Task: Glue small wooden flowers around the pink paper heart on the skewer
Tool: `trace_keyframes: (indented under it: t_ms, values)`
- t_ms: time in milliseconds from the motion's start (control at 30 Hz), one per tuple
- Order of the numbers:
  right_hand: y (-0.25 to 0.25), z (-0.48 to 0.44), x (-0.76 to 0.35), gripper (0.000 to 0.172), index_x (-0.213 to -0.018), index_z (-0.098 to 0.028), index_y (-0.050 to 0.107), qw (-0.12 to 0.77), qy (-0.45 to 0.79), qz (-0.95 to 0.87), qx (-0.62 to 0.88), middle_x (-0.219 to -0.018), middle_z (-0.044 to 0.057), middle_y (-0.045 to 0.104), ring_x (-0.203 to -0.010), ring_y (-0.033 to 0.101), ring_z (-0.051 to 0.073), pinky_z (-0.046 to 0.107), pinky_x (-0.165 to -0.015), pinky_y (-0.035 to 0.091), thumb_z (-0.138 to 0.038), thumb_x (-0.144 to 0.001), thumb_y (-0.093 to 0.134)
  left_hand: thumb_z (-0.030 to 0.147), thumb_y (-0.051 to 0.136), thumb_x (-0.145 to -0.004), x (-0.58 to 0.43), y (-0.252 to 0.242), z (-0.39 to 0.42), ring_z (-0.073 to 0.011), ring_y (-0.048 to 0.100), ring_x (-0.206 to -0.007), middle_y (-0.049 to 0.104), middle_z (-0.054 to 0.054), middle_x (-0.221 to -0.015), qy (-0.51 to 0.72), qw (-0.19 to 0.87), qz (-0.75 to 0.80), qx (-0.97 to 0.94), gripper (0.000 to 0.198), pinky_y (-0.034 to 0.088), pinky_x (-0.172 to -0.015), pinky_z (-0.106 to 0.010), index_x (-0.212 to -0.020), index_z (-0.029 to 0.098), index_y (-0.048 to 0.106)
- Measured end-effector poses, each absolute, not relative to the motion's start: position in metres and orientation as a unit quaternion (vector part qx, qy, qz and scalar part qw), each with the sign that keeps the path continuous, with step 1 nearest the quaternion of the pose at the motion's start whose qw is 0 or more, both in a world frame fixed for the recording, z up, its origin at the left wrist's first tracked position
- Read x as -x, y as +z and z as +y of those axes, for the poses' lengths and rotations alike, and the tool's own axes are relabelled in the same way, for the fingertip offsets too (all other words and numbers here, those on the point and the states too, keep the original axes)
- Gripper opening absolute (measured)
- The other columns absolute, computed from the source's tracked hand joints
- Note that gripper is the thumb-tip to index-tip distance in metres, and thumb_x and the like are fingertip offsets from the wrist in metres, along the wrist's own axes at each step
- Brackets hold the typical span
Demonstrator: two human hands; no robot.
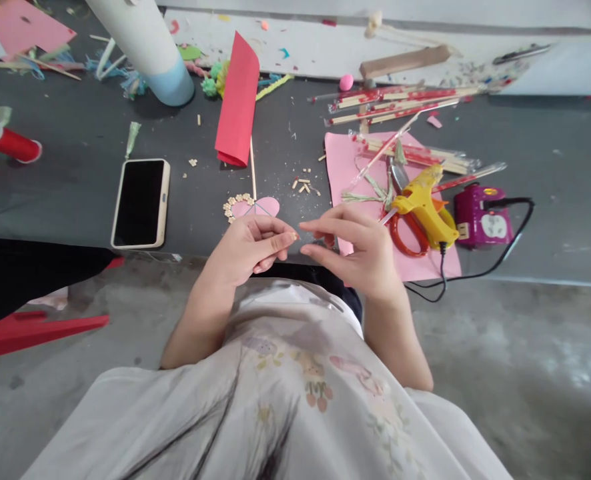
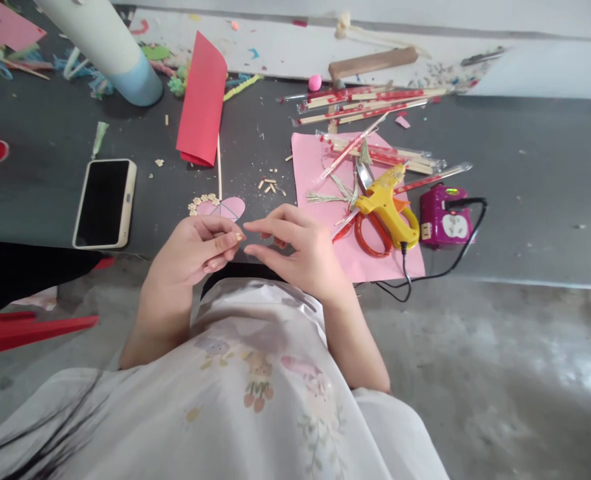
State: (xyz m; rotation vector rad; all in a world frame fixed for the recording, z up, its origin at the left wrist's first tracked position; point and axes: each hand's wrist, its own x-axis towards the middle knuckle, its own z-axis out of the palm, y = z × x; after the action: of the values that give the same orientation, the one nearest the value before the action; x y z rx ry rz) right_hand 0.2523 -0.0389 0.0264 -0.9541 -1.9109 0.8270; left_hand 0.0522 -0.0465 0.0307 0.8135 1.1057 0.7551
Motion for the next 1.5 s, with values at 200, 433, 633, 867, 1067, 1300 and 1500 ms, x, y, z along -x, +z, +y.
trace_keyframes:
  t_ms: [200, 433, 633, 867, 1067, 1300, 1500]
  values:
    - [0.025, -0.038, -0.249, 0.014, -0.100, -0.025, 0.077, 0.420, 0.347, -0.762, 0.350, -0.086, 0.002, 0.065, -0.072, 0.061, 0.012, 0.028, -0.061, 0.051, -0.023, -0.088, 0.070, 0.035, 0.085, -0.068, -0.056, 0.035, -0.049, -0.0006, 0.036, -0.035, 0.058, 0.003, -0.052, 0.336, 0.707, 0.490, -0.384, 0.025, 0.022, -0.033, -0.015, -0.075, 0.015, 0.072]
    - [0.023, -0.037, -0.248, 0.010, -0.096, -0.024, 0.076, 0.434, 0.349, -0.756, 0.343, -0.085, 0.002, 0.066, -0.070, 0.061, 0.012, 0.028, -0.060, 0.051, -0.025, -0.088, 0.070, 0.032, 0.083, -0.070, -0.056, 0.034, -0.049, -0.0010, 0.037, -0.035, 0.059, 0.003, -0.052, 0.336, 0.700, 0.496, -0.388, 0.021, 0.022, -0.033, -0.016, -0.080, 0.015, 0.075]
    - [0.017, -0.037, -0.247, 0.010, -0.096, -0.025, 0.075, 0.444, 0.328, -0.752, 0.361, -0.085, 0.002, 0.066, -0.073, 0.061, 0.014, 0.030, -0.065, 0.052, -0.023, -0.087, 0.070, 0.032, 0.087, -0.065, -0.059, 0.038, -0.052, -0.0013, 0.036, -0.036, 0.058, 0.003, -0.052, 0.353, 0.680, 0.518, -0.380, 0.024, 0.021, -0.034, -0.017, -0.073, 0.015, 0.072]
    - [0.013, -0.039, -0.246, 0.010, -0.096, -0.025, 0.076, 0.437, 0.320, -0.754, 0.373, -0.086, 0.003, 0.067, -0.071, 0.061, 0.014, 0.030, -0.064, 0.052, -0.025, -0.089, 0.068, 0.034, 0.085, -0.065, -0.063, 0.040, -0.053, -0.0016, 0.034, -0.038, 0.057, 0.003, -0.051, 0.354, 0.657, 0.542, -0.386, 0.024, 0.020, -0.036, -0.018, -0.073, 0.015, 0.072]
    - [0.012, -0.040, -0.246, 0.012, -0.096, -0.024, 0.074, 0.438, 0.294, -0.767, 0.366, -0.086, 0.002, 0.066, -0.070, 0.060, 0.012, 0.028, -0.061, 0.050, -0.019, -0.089, 0.066, 0.032, 0.086, -0.064, -0.063, 0.038, -0.053, -0.0009, 0.034, -0.037, 0.057, 0.004, -0.051, 0.360, 0.676, 0.530, -0.363, 0.025, 0.020, -0.036, -0.017, -0.073, 0.015, 0.071]
    - [0.011, -0.044, -0.248, 0.017, -0.104, -0.024, 0.072, 0.424, 0.241, -0.795, 0.360, -0.093, 0.005, 0.066, -0.080, 0.064, 0.016, 0.030, -0.067, 0.054, -0.018, -0.092, 0.062, 0.035, 0.082, -0.067, -0.065, 0.029, -0.054, -0.0013, 0.035, -0.035, 0.055, 0.005, -0.051, 0.366, 0.699, 0.516, -0.333, 0.026, 0.021, -0.035, -0.018, -0.072, 0.015, 0.066]
    - [0.010, -0.046, -0.248, 0.019, -0.108, -0.024, 0.072, 0.434, 0.244, -0.786, 0.367, -0.093, 0.004, 0.067, -0.081, 0.065, 0.015, 0.029, -0.067, 0.054, -0.018, -0.092, 0.063, 0.038, 0.084, -0.066, -0.068, 0.024, -0.054, -0.0011, 0.035, -0.035, 0.054, 0.006, -0.050, 0.386, 0.688, 0.514, -0.337, 0.030, 0.021, -0.035, -0.018, -0.072, 0.016, 0.066]
